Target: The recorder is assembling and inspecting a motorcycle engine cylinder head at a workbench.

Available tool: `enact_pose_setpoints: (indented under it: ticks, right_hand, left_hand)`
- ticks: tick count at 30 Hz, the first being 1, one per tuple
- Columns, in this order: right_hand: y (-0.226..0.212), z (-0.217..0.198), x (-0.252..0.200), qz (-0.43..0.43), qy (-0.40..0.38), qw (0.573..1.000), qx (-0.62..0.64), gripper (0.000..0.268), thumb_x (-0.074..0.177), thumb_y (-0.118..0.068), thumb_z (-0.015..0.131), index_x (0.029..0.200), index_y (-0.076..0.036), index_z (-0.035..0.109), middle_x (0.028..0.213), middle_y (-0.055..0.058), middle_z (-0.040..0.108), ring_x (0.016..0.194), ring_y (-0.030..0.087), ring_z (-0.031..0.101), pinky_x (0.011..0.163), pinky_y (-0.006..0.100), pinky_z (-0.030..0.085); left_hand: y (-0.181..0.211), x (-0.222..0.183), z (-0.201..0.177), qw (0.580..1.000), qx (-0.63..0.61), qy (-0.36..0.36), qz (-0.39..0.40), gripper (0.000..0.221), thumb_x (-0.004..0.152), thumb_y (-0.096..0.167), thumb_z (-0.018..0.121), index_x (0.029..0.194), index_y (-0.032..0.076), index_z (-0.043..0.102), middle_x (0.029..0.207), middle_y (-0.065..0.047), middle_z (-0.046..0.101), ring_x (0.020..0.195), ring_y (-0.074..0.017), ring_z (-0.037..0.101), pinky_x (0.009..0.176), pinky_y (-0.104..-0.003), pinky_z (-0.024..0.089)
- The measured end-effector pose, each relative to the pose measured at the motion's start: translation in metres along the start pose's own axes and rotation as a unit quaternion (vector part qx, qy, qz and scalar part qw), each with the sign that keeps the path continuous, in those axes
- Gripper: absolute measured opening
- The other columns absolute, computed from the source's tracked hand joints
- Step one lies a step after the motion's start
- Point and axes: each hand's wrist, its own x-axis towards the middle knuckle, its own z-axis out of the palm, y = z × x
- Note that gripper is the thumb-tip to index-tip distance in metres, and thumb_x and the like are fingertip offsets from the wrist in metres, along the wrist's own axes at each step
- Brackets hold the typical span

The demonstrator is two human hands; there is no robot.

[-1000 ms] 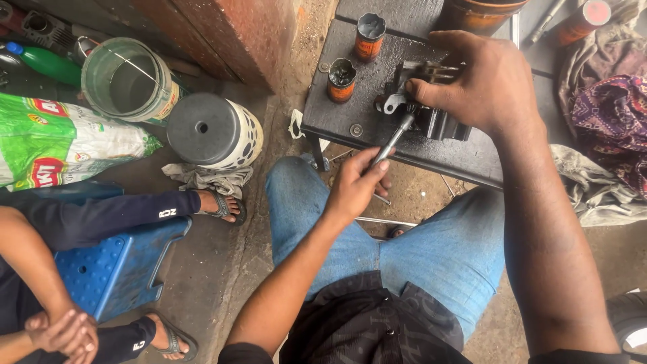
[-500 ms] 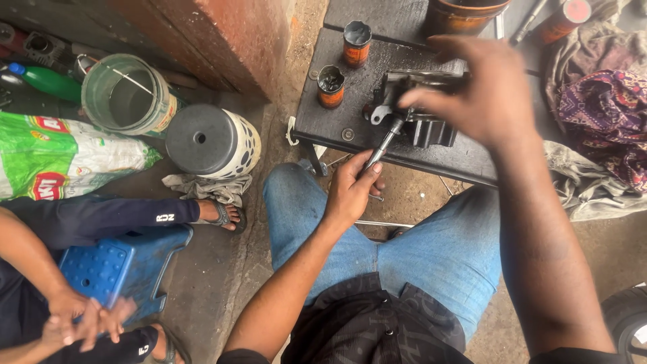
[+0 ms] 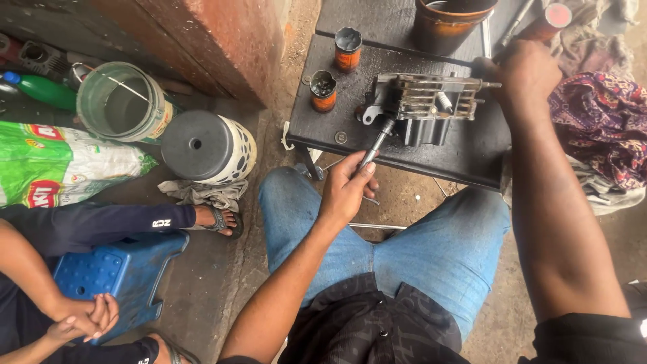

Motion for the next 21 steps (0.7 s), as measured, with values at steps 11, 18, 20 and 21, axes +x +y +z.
enact_pose_setpoints:
  ticks: [11,18,20,21]
  right_hand:
    - [-0.015,-0.043,-0.059,0.039,-0.054,0.995,0.068,0.029,0.102,-0.031,0.075,0.105,-0.002,0.071,0.094,0.020,0.075,0.083,0.033,0.072,0.074,0.046,0.056]
    - [-0.034,-0.125,-0.201,-0.040,0.140,0.864,0.482,0.012,0.117,0.006,0.065,0.121,0.005,0.054,0.100,0.010,0.065,0.082,0.013,0.059,0.070,0.022,0.046]
    - [-0.031,-0.122,-0.229,-0.053,0.124,0.862,0.489,0.011,0.115,0.006,0.064,0.118,0.002,0.054,0.099,0.010,0.067,0.082,0.013,0.065,0.072,0.023,0.054]
    - [-0.029,-0.121,-0.242,-0.066,0.111,0.858,0.497,0.011,0.113,0.005,0.063,0.116,0.000,0.053,0.099,0.009,0.069,0.083,0.013,0.072,0.074,0.024,0.062]
  left_hand:
    - [0.009,-0.002,0.002,1.000,0.017,0.000,-0.016,0.035,0.103,0.015,0.060,0.133,-0.001,0.064,0.091,-0.003,0.068,0.075,-0.0077,0.066,0.059,-0.023,0.057]
    - [0.003,-0.002,0.002,1.000,-0.011,-0.008,-0.021,0.034,0.104,0.017,0.060,0.133,-0.001,0.065,0.088,-0.002,0.067,0.075,-0.0076,0.065,0.060,-0.023,0.056]
    - [-0.003,-0.001,0.000,0.999,-0.029,-0.011,-0.021,0.034,0.104,0.017,0.060,0.133,-0.001,0.065,0.088,-0.002,0.066,0.075,-0.0075,0.064,0.060,-0.023,0.056]
    - [-0.006,0.001,0.000,0.999,-0.045,-0.017,-0.019,0.034,0.104,0.017,0.061,0.133,0.000,0.065,0.087,-0.002,0.066,0.075,-0.0074,0.064,0.061,-0.024,0.056]
